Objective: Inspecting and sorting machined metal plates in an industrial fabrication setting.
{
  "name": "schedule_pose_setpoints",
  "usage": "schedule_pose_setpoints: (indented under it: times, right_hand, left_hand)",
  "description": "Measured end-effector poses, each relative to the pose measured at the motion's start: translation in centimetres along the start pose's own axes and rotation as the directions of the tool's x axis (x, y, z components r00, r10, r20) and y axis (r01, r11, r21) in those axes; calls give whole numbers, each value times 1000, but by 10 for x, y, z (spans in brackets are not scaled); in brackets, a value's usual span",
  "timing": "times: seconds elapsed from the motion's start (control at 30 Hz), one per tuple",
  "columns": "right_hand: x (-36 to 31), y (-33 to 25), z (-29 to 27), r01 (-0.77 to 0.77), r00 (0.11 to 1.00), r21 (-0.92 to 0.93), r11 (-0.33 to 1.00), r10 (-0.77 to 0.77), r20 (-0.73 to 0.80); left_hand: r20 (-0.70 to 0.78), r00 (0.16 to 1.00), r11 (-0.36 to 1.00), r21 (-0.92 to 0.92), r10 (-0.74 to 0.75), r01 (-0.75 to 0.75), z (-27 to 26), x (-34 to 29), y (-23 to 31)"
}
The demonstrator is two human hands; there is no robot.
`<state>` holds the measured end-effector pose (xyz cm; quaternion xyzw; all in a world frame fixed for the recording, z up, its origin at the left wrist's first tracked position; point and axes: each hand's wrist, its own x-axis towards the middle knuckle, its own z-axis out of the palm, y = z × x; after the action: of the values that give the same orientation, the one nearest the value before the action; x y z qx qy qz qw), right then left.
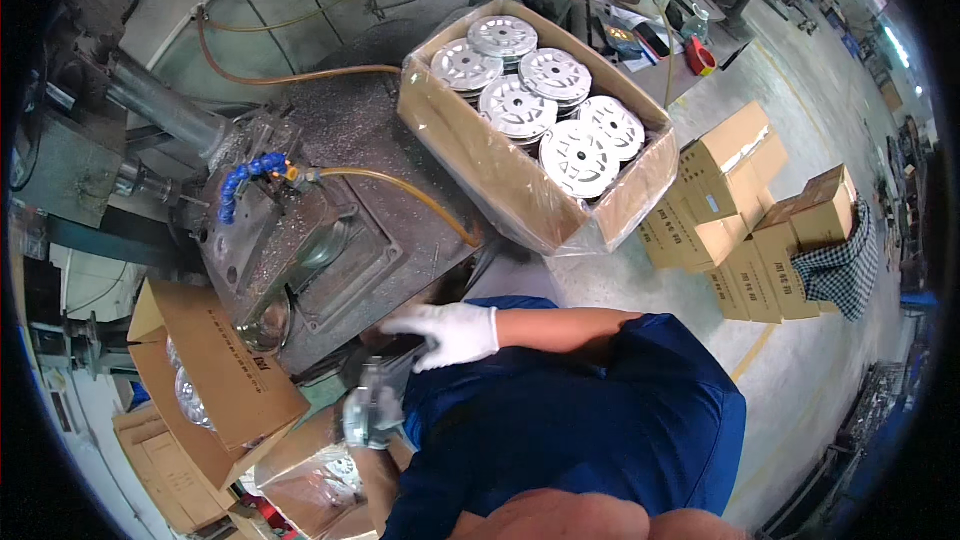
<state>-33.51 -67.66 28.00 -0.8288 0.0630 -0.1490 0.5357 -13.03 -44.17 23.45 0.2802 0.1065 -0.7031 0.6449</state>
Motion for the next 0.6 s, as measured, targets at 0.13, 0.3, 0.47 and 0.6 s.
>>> schedule_pose_setpoints:
  times: [0.13, 0.3, 0.47, 0.6]
  right_hand:
    - [7, -13, -17, 82, 983, 52, 995, -89, 157]
    - [-52, -19, -137, -403, 906, -86, 911, 383, -181]
    - [-146, 56, -245, -316, 392, 462, 829, 557, -732]
    - [-181, 80, -284, -355, 148, 643, 678, 721, -677]
  left_hand:
    - [71, 976, 979, 10, -205, 205, 59, 44, -41]
    - [67, 998, 647, 760, 12, -59, 86, 74, -22]
    - [24, 999, 705, 707, 43, -48, 75, 66, -5]
    - [-104, 988, 772, 635, 117, -25, 48, 58, -3]
